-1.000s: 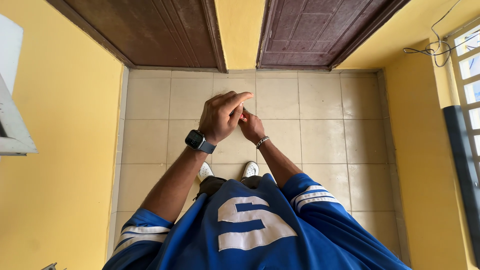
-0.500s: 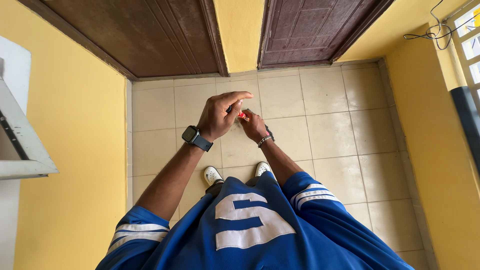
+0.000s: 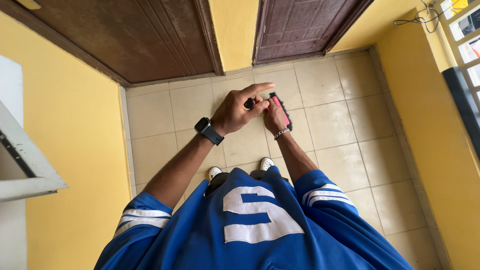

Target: Assembling a mop or broom by screwing the handle into the head while standing on a balcony.

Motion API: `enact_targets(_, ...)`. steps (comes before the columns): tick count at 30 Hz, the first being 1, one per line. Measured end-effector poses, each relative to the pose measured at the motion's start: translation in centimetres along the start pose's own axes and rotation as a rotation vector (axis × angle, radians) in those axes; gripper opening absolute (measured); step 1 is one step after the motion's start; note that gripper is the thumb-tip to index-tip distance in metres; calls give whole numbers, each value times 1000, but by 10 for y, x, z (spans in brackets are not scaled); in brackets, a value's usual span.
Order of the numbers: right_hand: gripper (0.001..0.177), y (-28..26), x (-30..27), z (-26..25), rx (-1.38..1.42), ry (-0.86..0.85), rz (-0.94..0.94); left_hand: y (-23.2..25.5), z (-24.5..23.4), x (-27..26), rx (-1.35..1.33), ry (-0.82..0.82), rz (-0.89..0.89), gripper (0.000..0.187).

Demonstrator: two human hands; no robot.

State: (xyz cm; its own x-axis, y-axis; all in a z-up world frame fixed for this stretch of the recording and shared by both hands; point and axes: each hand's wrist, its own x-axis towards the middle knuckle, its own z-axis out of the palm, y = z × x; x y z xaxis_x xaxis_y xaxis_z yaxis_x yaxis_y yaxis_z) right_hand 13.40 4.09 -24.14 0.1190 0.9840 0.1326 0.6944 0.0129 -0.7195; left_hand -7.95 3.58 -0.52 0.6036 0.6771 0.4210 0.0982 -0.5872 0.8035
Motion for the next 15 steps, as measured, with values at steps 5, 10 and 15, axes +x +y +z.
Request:
enact_targets(5,10,-2,10,-40,-4,122,-109,-63,48,21,-322,-13,-55,54)
enact_targets(10,11,36,11,-31,-79,77,-26,-112,97,28,-377,-39,-137,48)
enact_targets(15,26,41,2,-27,-138,88,13,-100,93,25,-428,34,-198,41)
